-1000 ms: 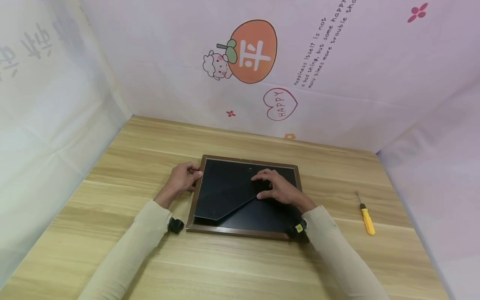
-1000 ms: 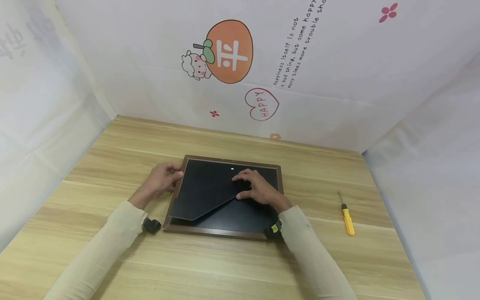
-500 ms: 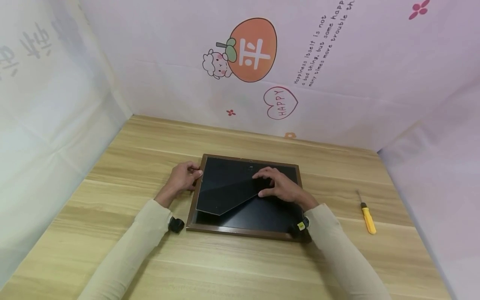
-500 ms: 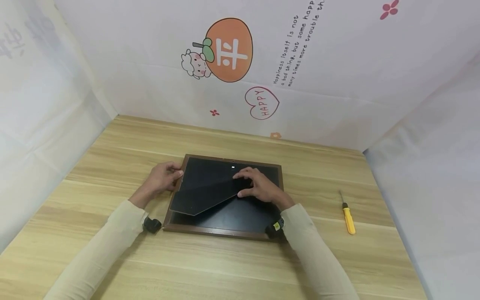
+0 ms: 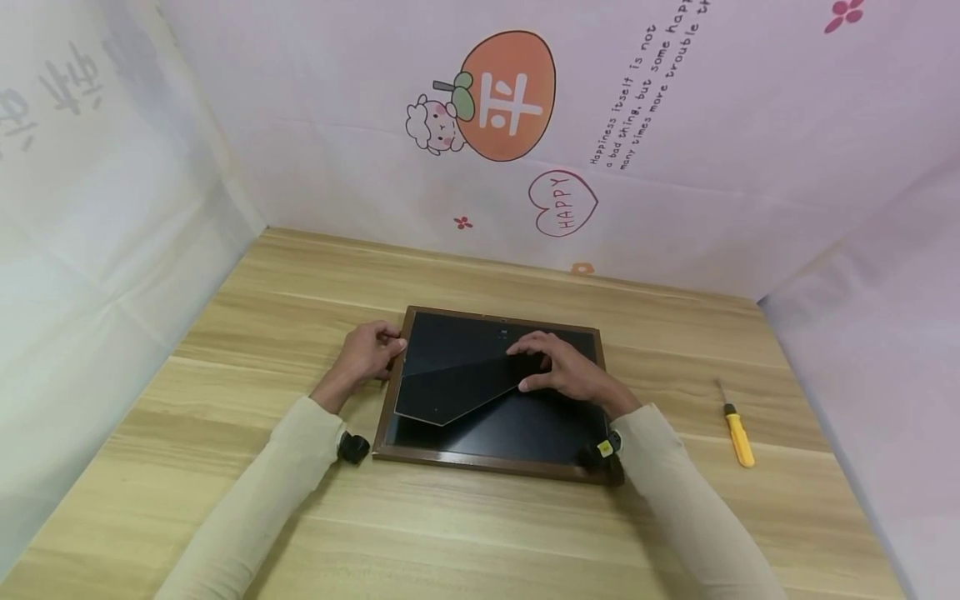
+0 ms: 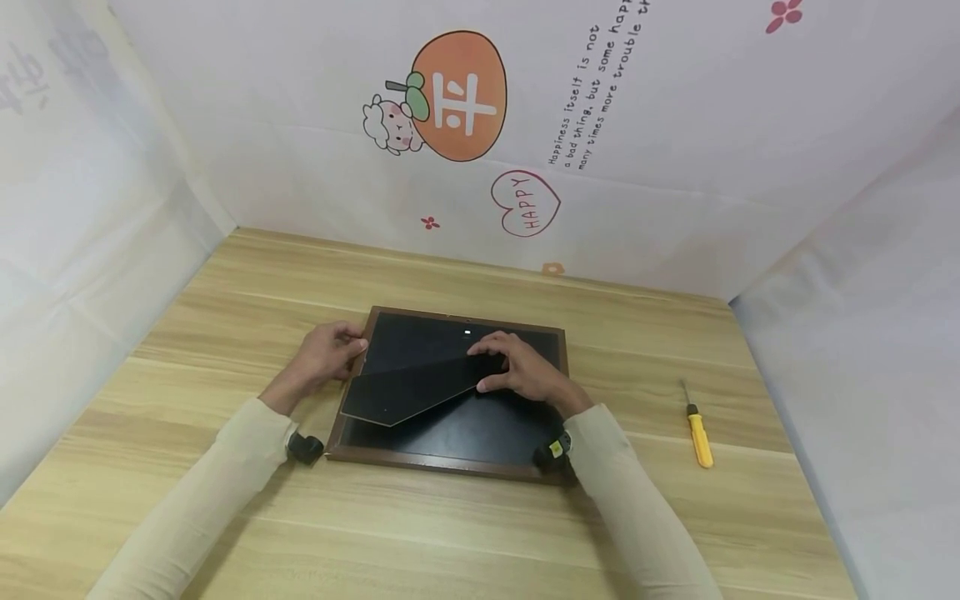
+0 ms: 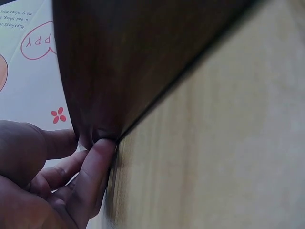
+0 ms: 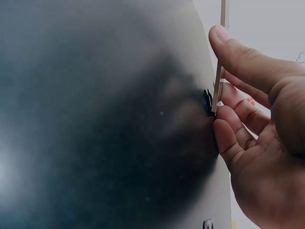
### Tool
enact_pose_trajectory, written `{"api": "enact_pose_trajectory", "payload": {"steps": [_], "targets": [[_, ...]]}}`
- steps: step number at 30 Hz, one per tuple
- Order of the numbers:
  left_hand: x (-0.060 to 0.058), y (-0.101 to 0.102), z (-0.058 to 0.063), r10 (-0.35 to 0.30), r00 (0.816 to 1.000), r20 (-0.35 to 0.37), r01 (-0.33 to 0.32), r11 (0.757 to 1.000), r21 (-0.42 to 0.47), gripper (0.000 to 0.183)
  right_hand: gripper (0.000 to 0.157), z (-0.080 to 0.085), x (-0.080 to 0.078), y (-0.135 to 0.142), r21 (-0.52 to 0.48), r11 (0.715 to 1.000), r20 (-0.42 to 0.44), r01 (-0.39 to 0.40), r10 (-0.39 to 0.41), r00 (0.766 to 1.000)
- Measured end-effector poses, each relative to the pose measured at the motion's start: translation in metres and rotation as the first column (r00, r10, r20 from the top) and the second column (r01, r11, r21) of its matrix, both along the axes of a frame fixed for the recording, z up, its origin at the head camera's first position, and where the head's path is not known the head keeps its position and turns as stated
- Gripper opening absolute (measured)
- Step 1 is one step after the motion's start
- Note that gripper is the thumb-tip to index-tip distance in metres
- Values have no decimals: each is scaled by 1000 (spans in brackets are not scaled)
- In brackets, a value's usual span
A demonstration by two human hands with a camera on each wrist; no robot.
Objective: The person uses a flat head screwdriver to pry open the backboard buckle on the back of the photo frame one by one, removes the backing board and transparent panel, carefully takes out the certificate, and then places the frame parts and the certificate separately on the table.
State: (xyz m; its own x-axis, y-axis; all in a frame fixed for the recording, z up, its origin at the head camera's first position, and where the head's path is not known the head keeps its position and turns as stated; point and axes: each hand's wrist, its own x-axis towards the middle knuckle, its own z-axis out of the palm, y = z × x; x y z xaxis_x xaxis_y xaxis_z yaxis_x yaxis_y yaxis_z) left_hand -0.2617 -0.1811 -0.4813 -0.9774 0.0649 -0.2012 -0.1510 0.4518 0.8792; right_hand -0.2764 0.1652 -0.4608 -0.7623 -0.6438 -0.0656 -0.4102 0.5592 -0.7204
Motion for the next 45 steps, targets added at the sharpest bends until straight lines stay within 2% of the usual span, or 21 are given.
{"api": "enact_pose_trajectory", "payload": {"steps": [20,29,35,45], "targets": [[1,3,2,16,999,-48,-22,993,-113,31,47,-3,3,-1,12,1000,-9,8,-8,1000],[2,6,1,39,998,-40,-43,994,-103,30,47,1,4,-1,11,1000,-17,-2,2,1000],[1,8,1,45,998,-46,-51,990,-134,30,47,0,5,-1,10,1000,-15,-2,2,1000],[-2,7,1,49,996,-68,-58,989,-137,28,45,0,4,2,-47,999,-22,-12,11,1000]]}}
